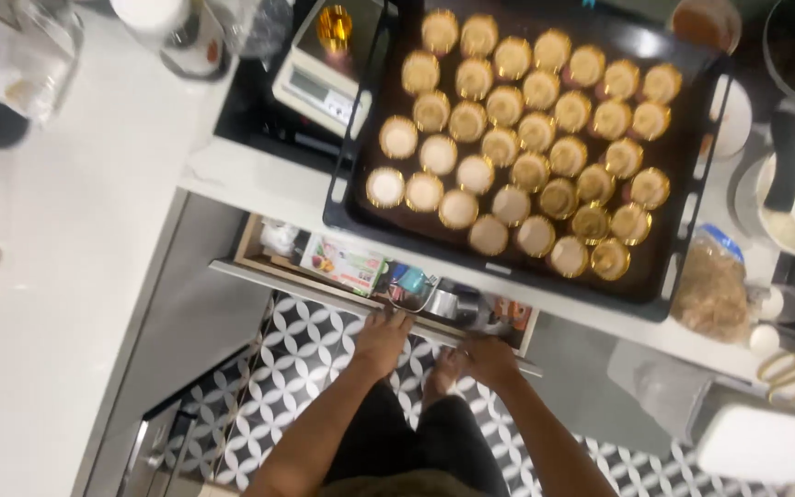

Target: Piping filling into tart shells on a baking tray.

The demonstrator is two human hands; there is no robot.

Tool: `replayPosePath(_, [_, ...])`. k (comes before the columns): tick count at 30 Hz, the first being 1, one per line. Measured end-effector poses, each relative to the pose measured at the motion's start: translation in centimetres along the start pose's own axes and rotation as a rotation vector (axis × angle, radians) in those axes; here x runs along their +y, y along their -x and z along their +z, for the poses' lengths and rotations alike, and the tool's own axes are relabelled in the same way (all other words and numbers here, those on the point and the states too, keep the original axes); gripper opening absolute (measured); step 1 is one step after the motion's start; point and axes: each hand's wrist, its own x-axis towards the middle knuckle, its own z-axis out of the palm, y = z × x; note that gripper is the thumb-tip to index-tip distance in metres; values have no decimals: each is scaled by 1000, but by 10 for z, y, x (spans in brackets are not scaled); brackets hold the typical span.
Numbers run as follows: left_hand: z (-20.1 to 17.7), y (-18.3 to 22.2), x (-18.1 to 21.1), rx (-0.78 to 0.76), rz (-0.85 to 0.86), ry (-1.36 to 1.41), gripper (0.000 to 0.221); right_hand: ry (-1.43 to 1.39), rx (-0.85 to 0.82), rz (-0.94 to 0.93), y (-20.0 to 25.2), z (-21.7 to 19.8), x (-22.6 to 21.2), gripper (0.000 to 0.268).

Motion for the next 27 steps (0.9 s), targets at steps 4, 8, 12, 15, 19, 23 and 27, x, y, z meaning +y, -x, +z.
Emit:
replayPosePath(4, [2, 48, 2, -93, 29, 108, 62, 9, -35, -131, 7, 79, 21, 29])
replayPosePath(8, [9, 82, 8, 3, 82, 117, 58, -13, -36, -65, 24, 87, 5, 30])
replayPosePath(12, [14, 104, 18, -139, 20, 224, 57, -138, 194, 204, 34, 83, -2, 26])
replayPosePath(15, [48, 115, 10, -125, 36, 222, 51, -68, 389, 318, 28, 66, 2, 37])
replayPosePath(19, [85, 120, -4, -314, 25, 310, 47, -100, 358, 419, 26, 54, -3, 63])
replayPosePath(23, [15, 58, 30, -707, -32, 67, 40, -216, 416, 233, -19, 106, 13, 61])
replayPosePath(27, [-22, -9, 68, -50, -87, 245, 78, -514, 457, 115, -49, 106, 13, 53])
